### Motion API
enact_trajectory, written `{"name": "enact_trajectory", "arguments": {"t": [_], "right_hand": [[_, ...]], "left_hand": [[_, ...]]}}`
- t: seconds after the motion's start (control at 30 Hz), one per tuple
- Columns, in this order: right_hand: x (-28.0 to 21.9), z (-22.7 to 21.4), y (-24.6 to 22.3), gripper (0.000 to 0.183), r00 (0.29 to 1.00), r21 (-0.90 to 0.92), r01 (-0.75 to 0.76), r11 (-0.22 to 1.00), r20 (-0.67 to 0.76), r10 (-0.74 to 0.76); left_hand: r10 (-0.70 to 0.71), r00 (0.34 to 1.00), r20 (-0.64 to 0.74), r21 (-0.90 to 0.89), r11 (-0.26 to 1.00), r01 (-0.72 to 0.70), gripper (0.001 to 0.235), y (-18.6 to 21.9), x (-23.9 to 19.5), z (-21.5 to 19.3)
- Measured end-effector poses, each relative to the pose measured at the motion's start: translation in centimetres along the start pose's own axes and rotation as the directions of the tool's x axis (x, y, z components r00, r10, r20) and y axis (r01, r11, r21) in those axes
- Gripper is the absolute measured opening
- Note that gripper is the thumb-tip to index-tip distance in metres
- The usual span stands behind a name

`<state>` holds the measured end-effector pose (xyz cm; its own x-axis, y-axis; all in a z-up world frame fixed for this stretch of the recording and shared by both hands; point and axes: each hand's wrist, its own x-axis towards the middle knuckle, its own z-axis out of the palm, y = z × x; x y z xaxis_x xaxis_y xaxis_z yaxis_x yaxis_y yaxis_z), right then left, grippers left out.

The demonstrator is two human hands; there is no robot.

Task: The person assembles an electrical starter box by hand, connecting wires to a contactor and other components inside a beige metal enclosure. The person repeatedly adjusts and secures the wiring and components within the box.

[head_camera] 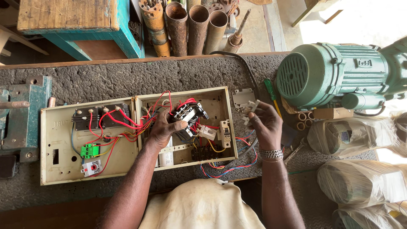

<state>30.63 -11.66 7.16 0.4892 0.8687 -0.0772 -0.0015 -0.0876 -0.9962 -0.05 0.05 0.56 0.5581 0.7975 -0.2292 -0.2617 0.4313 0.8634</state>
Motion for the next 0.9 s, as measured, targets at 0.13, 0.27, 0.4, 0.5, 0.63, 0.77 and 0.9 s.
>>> {"name": "enact_trajectory", "arguments": {"t": [0.13, 0.27, 0.4, 0.5, 0.63, 0.77, 0.9], "right_hand": [[0.7, -1.1, 1.5, 0.032, 0.980, -0.627, 0.065, 0.776, -0.105, -0.167], [1.5, -1.3, 3.2, 0.027, 0.999, -0.809, 0.022, 0.588, 0.003, -0.033], [1.5, -0.9, 3.5, 0.033, 0.992, -0.883, 0.119, 0.455, 0.128, -0.013], [1.0, 0.1, 2.0, 0.026, 0.946, -0.888, 0.241, 0.392, 0.124, -0.300], [-0.7, 2.4, -1.5, 0.025, 0.937, -0.791, 0.324, 0.520, 0.192, -0.292], [-3.5, 5.9, -3.9, 0.034, 0.847, -0.792, 0.531, 0.301, 0.503, -0.170], [-4.7, 8.2, -4.5, 0.030, 0.834, -0.829, 0.552, 0.096, 0.549, -0.054]], "left_hand": [[0.017, 1.000, 0.017, -0.033, 0.999, -0.016, 0.086, 0.2, -0.1, 0.3], [0.014, 1.000, 0.015, -0.018, 1.000, -0.013, 0.085, 0.4, -0.2, 0.4], [0.010, 1.000, 0.009, -0.012, 1.000, -0.010, 0.086, 0.2, -0.1, 0.3], [0.002, 1.000, 0.002, -0.010, 1.000, -0.002, 0.088, 0.0, 0.0, 0.3], [0.013, 1.000, 0.017, 0.001, 1.000, -0.013, 0.088, 0.0, -0.1, 0.1], [0.025, 1.000, 0.001, 0.043, 0.999, -0.025, 0.092, 0.2, 0.0, 0.2], [0.014, 1.000, 0.003, 0.048, 0.999, -0.014, 0.090, 0.3, -0.2, 0.4]]}}
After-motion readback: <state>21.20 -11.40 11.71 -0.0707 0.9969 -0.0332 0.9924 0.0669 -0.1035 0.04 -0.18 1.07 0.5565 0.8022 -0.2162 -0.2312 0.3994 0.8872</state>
